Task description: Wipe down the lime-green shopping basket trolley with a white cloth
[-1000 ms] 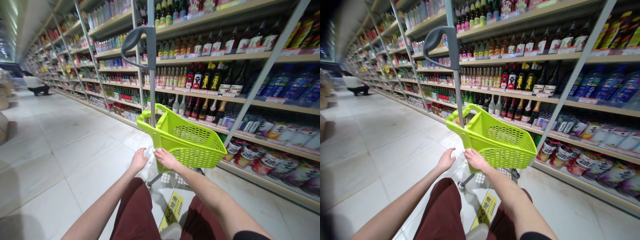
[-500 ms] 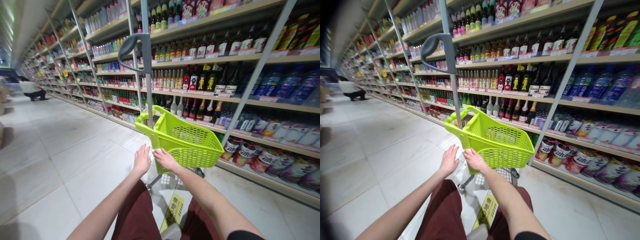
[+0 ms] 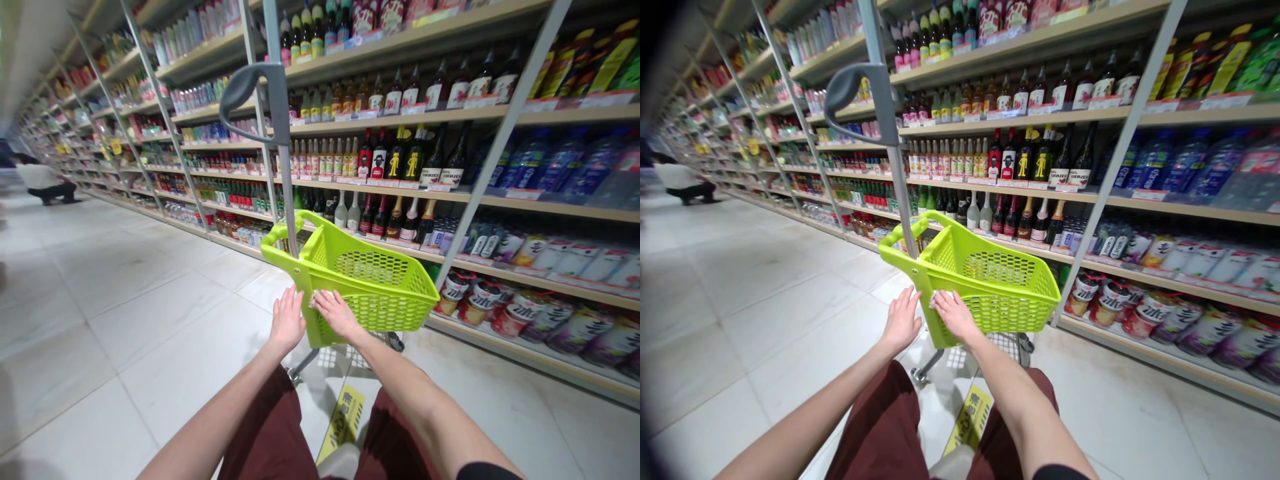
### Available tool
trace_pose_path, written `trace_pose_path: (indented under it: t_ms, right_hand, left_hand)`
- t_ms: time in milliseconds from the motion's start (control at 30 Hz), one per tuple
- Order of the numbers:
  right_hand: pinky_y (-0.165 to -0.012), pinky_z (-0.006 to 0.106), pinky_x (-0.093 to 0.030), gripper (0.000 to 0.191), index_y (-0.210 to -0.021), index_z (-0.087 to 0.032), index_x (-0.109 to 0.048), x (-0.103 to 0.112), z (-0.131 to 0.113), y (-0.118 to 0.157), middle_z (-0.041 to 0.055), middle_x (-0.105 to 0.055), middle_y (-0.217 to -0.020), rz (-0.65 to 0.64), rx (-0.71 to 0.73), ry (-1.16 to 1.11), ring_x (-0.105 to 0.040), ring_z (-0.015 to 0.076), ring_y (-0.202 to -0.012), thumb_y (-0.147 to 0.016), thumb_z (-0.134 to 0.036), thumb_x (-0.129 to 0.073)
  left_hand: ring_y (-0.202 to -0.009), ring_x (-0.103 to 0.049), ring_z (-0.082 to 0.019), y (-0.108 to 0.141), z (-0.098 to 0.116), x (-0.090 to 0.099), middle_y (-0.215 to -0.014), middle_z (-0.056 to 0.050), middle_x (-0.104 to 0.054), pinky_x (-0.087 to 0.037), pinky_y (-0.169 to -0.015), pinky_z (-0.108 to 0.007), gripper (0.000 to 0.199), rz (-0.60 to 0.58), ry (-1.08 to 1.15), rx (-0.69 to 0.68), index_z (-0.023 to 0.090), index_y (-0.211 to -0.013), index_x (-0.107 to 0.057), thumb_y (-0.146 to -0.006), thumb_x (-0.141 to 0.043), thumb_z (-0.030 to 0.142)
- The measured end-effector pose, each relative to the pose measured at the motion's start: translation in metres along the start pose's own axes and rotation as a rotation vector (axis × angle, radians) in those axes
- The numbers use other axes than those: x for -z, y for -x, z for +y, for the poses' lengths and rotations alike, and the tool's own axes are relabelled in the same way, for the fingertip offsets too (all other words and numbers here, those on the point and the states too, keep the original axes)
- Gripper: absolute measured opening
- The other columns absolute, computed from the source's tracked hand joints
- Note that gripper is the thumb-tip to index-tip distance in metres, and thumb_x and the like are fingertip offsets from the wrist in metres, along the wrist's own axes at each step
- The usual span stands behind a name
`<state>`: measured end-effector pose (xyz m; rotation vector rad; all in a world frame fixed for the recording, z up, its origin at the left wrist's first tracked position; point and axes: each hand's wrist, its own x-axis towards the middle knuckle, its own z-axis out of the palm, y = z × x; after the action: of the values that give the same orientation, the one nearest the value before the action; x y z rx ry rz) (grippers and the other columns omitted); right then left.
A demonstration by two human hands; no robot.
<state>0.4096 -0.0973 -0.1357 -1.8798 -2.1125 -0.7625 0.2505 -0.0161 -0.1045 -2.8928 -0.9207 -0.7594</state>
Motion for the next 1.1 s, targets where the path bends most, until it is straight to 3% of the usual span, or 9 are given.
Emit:
trace_pose_path:
  t_ms: [67, 133, 300, 400, 600, 667, 833, 933, 1100]
  right_hand:
    - [-0.101, 0.047, -0.027, 0.036, -0.121, -0.018, -0.046, -0.005, 0.0, 0.015, 0.0077, -0.044, -0.13, -0.01, 0.01, 0.002, -0.032, 0.0206, -0.125, -0.086, -0.015, -0.041]
    - [-0.102, 0.047, -0.025, 0.038, -0.123, -0.02, -0.045, 0.004, 0.005, 0.018, 0.0069, -0.044, -0.131, 0.062, -0.017, 0.001, -0.028, 0.0204, -0.127, -0.086, -0.013, -0.039]
    - [-0.105, 0.048, -0.014, 0.044, -0.129, -0.019, -0.039, 0.037, 0.031, -0.004, 0.007, -0.039, -0.134, 0.272, -0.207, 0.023, -0.017, 0.0203, -0.131, -0.086, -0.009, -0.034]
    - [-0.104, 0.046, -0.018, 0.044, -0.129, -0.018, -0.038, 0.031, 0.035, 0.002, 0.0076, -0.039, -0.134, 0.213, -0.194, 0.034, -0.018, 0.0202, -0.131, -0.086, -0.01, -0.036]
    - [-0.1, 0.047, -0.026, 0.038, -0.123, -0.018, -0.045, 0.003, 0.019, 0.047, 0.0088, -0.044, -0.13, 0.004, -0.07, 0.035, -0.03, 0.0209, -0.126, -0.085, -0.014, -0.042]
    - [-0.101, 0.047, -0.025, 0.039, -0.124, -0.019, -0.044, 0.01, 0.021, 0.05, 0.0088, -0.044, -0.13, 0.043, -0.073, 0.03, -0.028, 0.0204, -0.127, -0.085, -0.014, -0.042]
    - [-0.104, 0.049, -0.017, 0.044, -0.128, -0.02, -0.039, 0.036, 0.049, 0.043, 0.0068, -0.041, -0.133, 0.249, -0.262, 0.056, -0.018, 0.02, -0.131, -0.086, -0.01, -0.034]
    - [-0.103, 0.047, -0.019, 0.044, -0.129, -0.02, -0.039, 0.029, 0.058, 0.055, 0.0066, -0.041, -0.133, 0.211, -0.261, 0.076, -0.019, 0.0202, -0.131, -0.086, -0.009, -0.035]
    - [-0.101, 0.048, -0.024, 0.041, -0.125, -0.019, -0.042, 0.002, 0.047, 0.093, 0.009, -0.043, -0.131, 0.073, -0.192, 0.084, -0.028, 0.0206, -0.127, -0.084, -0.012, -0.042]
  left_hand:
    - [-0.13, -0.02, -0.028, 0.002, 0.002, -0.003, -0.14, -0.015, -0.027, -0.022, -0.103, -0.048, 0.058, 0.001, -0.017, -0.028, 0.012, -0.126, -0.035, -0.069, -0.045, 0.012]
    - [-0.13, -0.019, -0.028, 0.002, 0.004, -0.006, -0.14, -0.014, -0.027, -0.021, -0.103, -0.049, 0.059, 0.008, -0.026, -0.047, 0.013, -0.127, -0.035, -0.069, -0.044, 0.012]
    - [-0.13, -0.018, -0.028, -0.007, 0.019, -0.006, -0.141, -0.015, -0.024, -0.021, -0.103, -0.049, 0.061, 0.016, -0.034, -0.069, 0.011, -0.128, -0.033, -0.069, -0.044, 0.013]
    - [-0.131, -0.018, -0.028, -0.01, 0.031, -0.003, -0.141, -0.014, -0.024, -0.021, -0.104, -0.049, 0.062, 0.01, -0.04, -0.12, 0.012, -0.129, -0.031, -0.068, -0.044, 0.012]
    - [-0.131, -0.018, -0.027, -0.007, 0.041, -0.009, -0.142, -0.013, -0.024, -0.021, -0.104, -0.048, 0.063, -0.032, -0.065, -0.185, 0.013, -0.129, -0.032, -0.068, -0.044, 0.011]
    - [-0.131, -0.018, -0.026, -0.007, 0.042, -0.012, -0.142, -0.012, -0.024, -0.02, -0.104, -0.048, 0.063, -0.043, -0.072, -0.197, 0.014, -0.129, -0.032, -0.068, -0.044, 0.011]
    - [-0.132, -0.014, -0.026, -0.013, 0.056, -0.015, -0.143, -0.012, -0.021, -0.018, -0.105, -0.048, 0.064, -0.044, -0.082, -0.218, 0.013, -0.131, -0.03, -0.068, -0.045, 0.014]
    - [-0.133, -0.012, -0.025, -0.016, 0.069, -0.014, -0.143, -0.012, -0.019, -0.016, -0.105, -0.048, 0.066, -0.064, -0.079, -0.258, 0.012, -0.131, -0.029, -0.068, -0.044, 0.014]
    - [-0.133, -0.011, -0.025, -0.015, 0.084, -0.02, -0.143, -0.012, -0.02, -0.015, -0.105, -0.049, 0.066, -0.126, -0.083, -0.314, 0.013, -0.132, -0.028, -0.068, -0.044, 0.013]
